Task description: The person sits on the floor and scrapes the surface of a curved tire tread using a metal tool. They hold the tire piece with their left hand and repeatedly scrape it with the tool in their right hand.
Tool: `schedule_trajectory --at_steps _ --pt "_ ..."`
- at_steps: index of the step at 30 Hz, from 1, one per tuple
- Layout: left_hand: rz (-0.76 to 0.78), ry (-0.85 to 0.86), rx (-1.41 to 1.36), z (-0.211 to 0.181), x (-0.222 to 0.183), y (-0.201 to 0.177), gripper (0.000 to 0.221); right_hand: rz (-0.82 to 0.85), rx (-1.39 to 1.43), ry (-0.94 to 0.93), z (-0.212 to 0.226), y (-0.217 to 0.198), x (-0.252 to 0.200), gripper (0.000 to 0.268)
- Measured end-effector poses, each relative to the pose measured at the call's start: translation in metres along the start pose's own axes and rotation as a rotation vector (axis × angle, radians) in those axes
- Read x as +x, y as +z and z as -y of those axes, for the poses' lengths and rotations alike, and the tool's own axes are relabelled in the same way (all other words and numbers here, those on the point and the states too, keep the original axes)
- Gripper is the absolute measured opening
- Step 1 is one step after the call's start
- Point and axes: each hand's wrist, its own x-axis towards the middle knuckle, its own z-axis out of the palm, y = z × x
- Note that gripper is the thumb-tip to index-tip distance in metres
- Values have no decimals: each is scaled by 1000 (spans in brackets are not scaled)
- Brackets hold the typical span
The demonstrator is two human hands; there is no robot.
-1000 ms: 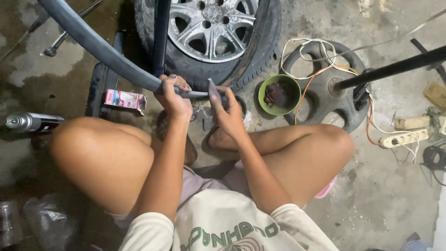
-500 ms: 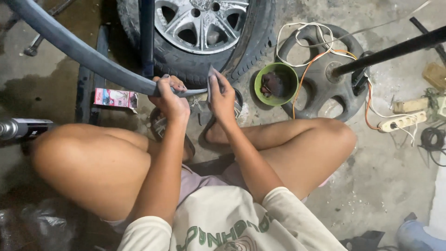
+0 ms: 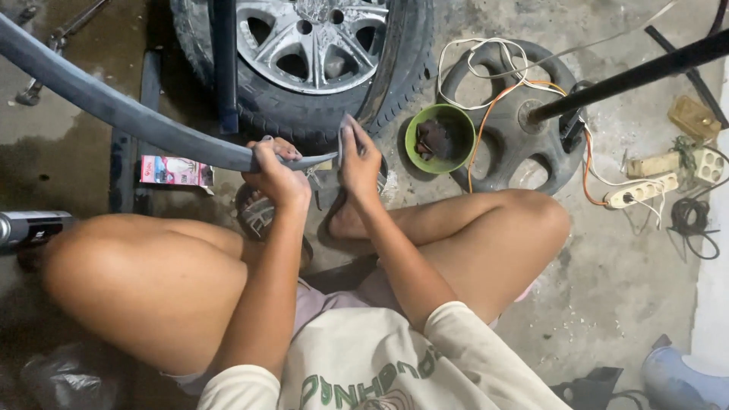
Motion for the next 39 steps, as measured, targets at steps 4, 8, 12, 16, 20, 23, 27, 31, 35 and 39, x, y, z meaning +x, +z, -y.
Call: schedule_trajectory --at_steps 4,8,12,16,20,23,27,31,35,39 --pt "-44 6 1 -20 0 11 25 60 -136 102 50 8 -45 31" --pt "-63 -6 -34 5 6 -7 25 -27 -1 41 38 4 -30 28" --pt "-5 11 59 -1 6 -6 27 -25 -33 -3 67 5 -46 27" --pt "26 3 23 5 5 1 28 -109 10 15 21 7 -20 29" --pt "-30 9 10 4 -1 -9 28 -84 34 104 9 5 -30 30" --pt "-12 11 -19 6 3 -2 29 -96 8 -12 28 10 -26 26" --pt "-27 -2 -12 4 4 -3 29 -35 -34 -22 43 8 -42 27" --pt "-33 11 -29 8 0 -1 30 -149 10 62 11 6 -16 29" --pt "-15 22 49 -3 -6 4 29 -80 -29 17 6 6 -16 28" --pt "-108 -4 3 14 -3 -1 22 -92 -22 6 31 4 -32 27"
